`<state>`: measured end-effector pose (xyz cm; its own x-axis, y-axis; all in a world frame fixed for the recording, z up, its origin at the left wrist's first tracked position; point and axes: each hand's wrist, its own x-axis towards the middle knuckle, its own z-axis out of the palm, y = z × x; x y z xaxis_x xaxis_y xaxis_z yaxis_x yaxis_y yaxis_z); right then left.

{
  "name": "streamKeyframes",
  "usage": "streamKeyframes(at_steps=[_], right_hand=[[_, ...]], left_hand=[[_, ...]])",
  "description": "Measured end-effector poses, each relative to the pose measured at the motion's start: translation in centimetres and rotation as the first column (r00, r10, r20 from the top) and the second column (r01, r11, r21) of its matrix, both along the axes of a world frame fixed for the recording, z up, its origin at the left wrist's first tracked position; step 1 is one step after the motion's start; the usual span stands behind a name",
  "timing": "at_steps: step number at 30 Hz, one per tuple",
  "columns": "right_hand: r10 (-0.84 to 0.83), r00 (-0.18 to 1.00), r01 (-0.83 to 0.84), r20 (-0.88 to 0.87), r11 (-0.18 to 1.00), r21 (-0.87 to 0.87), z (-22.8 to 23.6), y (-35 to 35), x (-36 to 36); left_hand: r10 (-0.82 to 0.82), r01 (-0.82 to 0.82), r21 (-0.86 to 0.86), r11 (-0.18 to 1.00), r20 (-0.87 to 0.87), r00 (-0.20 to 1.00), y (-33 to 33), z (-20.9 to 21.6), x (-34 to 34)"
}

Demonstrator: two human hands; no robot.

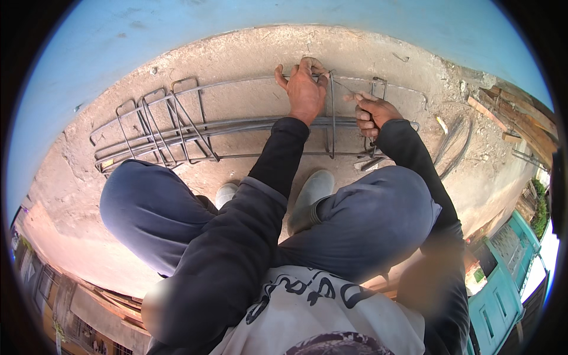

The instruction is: The person walks to a metal frame on the ground and sits down. They use pliers to twist wire ties around the intersections of the metal bars, securing the frame together.

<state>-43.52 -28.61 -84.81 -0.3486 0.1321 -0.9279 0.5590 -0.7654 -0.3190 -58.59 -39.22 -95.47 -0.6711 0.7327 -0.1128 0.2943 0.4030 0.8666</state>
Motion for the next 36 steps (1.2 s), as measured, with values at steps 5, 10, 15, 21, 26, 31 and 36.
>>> streamKeyframes(at_steps=[5,10,15,21,26,31,36], right_hand=[[0.792,0.552,-0.599,0.259,0.161,0.784,-0.6,3.6,-3.3],[0.735,0.061,-0.405,0.675,-0.600,0.690,-4.2,7.1,-8.7],[0.809,0.058,-0.655,0.585,-0.411,0.634,-6.5,7.8,-12.2],[0.696,0.337,-0.763,0.634,-0.193,0.617,-9.4,8.8,-10.7],[0.755,0.044,-0.895,0.655,-0.261,0.362,-4.4,9.6,-9.0],[0.845,0.038,-0.893,0.534,-0.211,0.398,-1.9,7.8,-8.5],[0.911,0.228,-0.910,0.344,0.073,0.408,0.9,6.9,-11.3]], left_hand=[[0.007,-0.008,0.014,1.000,0.041,0.999,-0.4,-0.2,-0.2],[0.012,-0.015,0.043,0.999,0.066,0.998,0.0,0.6,0.1],[0.096,-0.100,0.039,0.994,0.097,0.991,0.3,0.4,0.5],[0.134,-0.150,0.071,0.986,0.198,0.971,1.1,-0.6,1.0],[0.123,-0.125,0.024,0.992,0.083,0.989,0.6,0.9,0.7],[0.096,-0.093,-0.032,0.995,0.110,0.989,0.5,1.5,0.5],[0.084,-0.082,-0.028,0.996,0.058,0.995,0.4,1.4,0.4]])
